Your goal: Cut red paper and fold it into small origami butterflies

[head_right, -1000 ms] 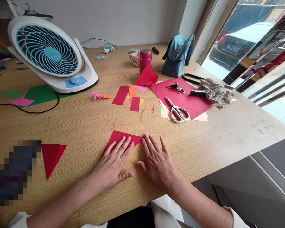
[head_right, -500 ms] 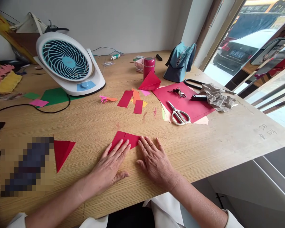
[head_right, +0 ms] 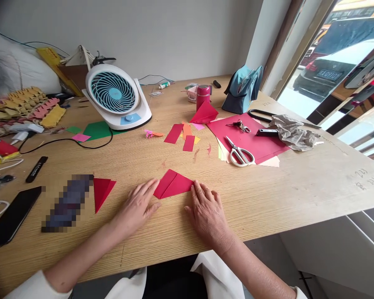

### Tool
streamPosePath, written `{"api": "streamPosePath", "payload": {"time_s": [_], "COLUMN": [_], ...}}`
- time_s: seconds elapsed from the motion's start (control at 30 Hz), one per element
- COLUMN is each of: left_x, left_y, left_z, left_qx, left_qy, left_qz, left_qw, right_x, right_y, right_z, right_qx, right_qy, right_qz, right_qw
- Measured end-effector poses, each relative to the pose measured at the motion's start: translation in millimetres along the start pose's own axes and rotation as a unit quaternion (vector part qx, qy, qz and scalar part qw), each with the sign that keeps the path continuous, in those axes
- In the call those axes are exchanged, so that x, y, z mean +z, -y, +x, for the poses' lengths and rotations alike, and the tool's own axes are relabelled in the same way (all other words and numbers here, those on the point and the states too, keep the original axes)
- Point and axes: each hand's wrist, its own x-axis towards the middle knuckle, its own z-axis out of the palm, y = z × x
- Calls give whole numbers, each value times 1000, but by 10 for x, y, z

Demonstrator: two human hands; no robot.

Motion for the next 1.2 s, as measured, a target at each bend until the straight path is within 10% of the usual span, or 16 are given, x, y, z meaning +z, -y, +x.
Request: {"api": "streamPosePath", "payload": {"time_s": [0.33,0.57,0.7,0.83,0.93,1.2], "left_x": [-102,-203,-394,-341,-143,8], "left_y": [14,62,162,296,334,265], "left_z": [701,806,938,1055,1092,1079], "left_qx": [-98,-49,-34,-75,-89,-152], "left_qy": [20,34,-5,-77,-60,-71], "left_qz": [-154,-284,-394,-542,-630,-653], "left_qw": [983,957,919,834,769,739], "right_x": [-210,-359,-349,-93,98,48], "right_y": [166,-222,-354,-332,-294,-291], "right_z": [-131,685,1246,1435,1402,1338], "right_qx": [-21,50,73,87,109,110], "right_qy": [21,40,172,132,95,84], "right_qz": [57,257,410,592,609,619], "right_qw": [998,964,893,790,780,773]}}
